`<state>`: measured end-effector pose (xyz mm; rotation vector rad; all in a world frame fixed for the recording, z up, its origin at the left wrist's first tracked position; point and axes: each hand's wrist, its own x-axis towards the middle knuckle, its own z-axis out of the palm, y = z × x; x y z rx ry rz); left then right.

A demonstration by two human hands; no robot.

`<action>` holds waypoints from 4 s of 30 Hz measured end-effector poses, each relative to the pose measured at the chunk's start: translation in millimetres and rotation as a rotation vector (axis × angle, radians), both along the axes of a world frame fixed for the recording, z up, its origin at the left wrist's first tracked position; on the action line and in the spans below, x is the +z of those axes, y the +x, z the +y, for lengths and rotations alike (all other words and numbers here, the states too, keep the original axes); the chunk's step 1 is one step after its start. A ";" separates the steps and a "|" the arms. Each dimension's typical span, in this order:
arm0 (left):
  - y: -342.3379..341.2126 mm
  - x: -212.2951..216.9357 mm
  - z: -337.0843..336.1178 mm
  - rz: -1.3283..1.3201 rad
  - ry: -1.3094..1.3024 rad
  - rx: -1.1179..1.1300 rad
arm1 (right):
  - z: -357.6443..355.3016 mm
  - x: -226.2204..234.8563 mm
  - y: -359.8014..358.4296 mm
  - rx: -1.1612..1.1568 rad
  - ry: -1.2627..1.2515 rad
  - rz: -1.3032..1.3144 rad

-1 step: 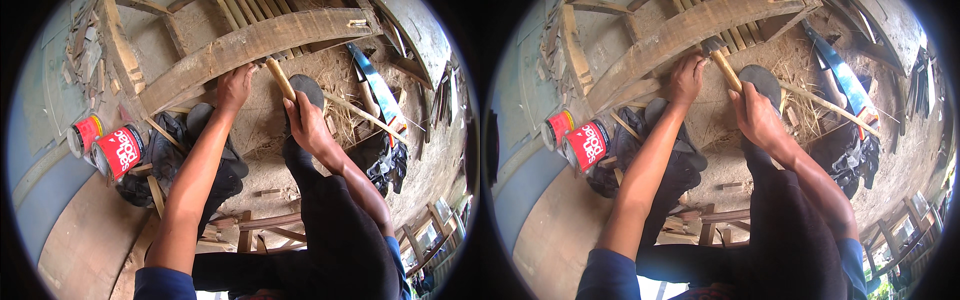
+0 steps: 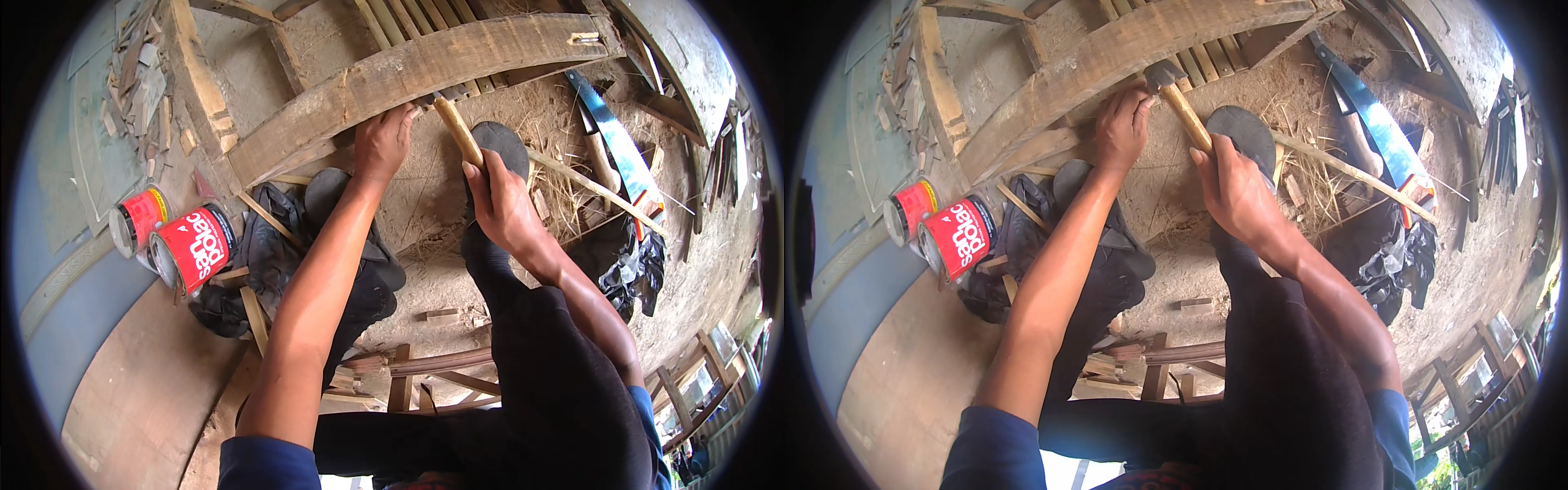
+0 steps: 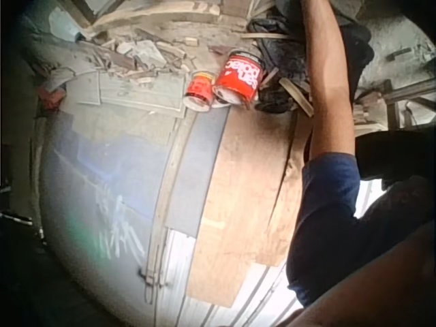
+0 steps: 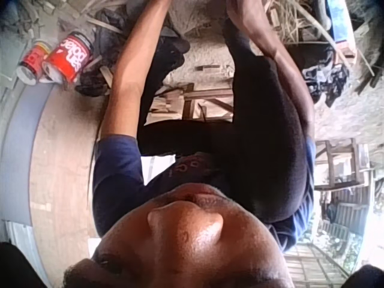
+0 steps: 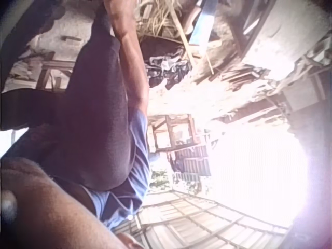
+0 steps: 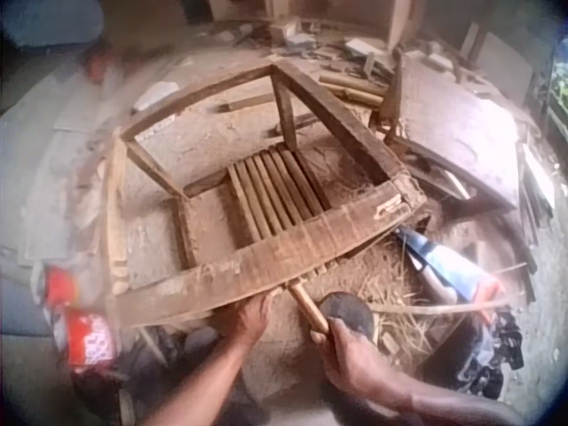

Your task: The person hammers thin wooden slats into the frame of a wooden chair, then uses a knife to shave and shape a separate wooden stick. The person places the shaped stick into the chair frame and uses a hand saw to trim the slats flush with the frame.

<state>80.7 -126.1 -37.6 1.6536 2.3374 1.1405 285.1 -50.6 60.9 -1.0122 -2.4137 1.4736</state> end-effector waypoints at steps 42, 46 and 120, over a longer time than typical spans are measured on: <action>-4.1 -4.1 2.0 -0.044 0.041 -0.034 | 6.8 -6.6 3.2 0.010 0.160 0.104; -4.7 -5.5 1.6 -0.054 0.002 -0.018 | 8.9 -13.7 7.3 0.035 0.164 0.042; -43.1 -4.1 21.2 -0.714 -0.227 0.141 | -7.3 -7.1 -0.8 -0.033 0.111 0.154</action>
